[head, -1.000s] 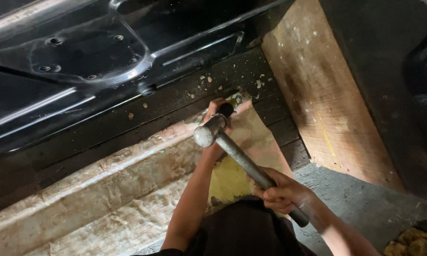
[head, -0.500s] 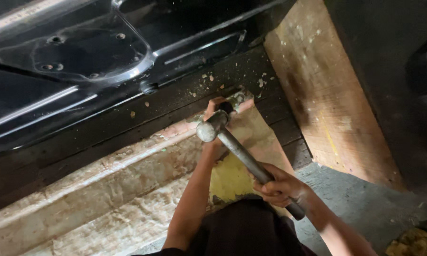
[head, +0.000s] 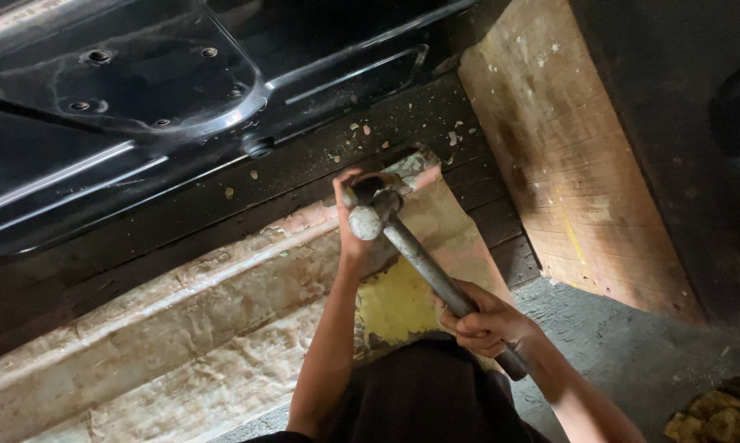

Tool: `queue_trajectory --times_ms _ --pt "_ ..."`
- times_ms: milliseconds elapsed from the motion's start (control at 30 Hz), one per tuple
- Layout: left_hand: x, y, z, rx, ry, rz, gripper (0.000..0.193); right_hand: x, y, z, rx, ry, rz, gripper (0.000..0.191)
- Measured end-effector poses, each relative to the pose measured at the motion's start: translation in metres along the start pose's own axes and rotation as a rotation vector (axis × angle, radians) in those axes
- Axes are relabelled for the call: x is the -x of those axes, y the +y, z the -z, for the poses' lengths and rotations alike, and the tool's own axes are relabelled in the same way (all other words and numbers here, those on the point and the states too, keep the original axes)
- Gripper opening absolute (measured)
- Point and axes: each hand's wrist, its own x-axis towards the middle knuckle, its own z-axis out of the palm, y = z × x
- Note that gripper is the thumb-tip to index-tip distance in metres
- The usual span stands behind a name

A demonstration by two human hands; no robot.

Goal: The person uses a hammer and a metal punch to repeatedly strike a specific area on the lower edge of a black car door. They adjust the position of the punch and hammer multiple times while working on the same spot.

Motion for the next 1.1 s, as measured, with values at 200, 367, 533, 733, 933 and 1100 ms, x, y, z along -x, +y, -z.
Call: queue_trajectory --times_ms 200,367,533,733,933,1100 --pt "-0.007 -0.032 0.023 -0.006 -0.025 -0.178 0.066 0.001 -0.002 0.006 -0.128 -0.009 0.148 0.05" --pt "-0.006 -0.03 0.023 0.156 0.07 0.046 0.057 -0.02 -0.046 0.029 0.599 0.283 0.132 0.051" --pt "-0.004 -0.029 0.026 -0.001 0.097 -0.007 0.063 -0.031 -0.061 0.03 0.608 0.646 0.154 0.058" --pt "-0.004 -0.043 0.027 0.038 0.04 -0.084 0.082 -0.022 -0.057 0.017 0.484 0.727 0.274 0.06" --pt "0.016 -0.046 0.023 -0.435 0.049 -0.136 0.069 -0.021 -0.038 0.046 0.606 0.744 0.314 0.08" --pt "0.028 -0.054 0.022 -0.151 0.072 -0.175 0.064 -0.015 -0.017 0.066 0.49 0.702 0.213 0.06"
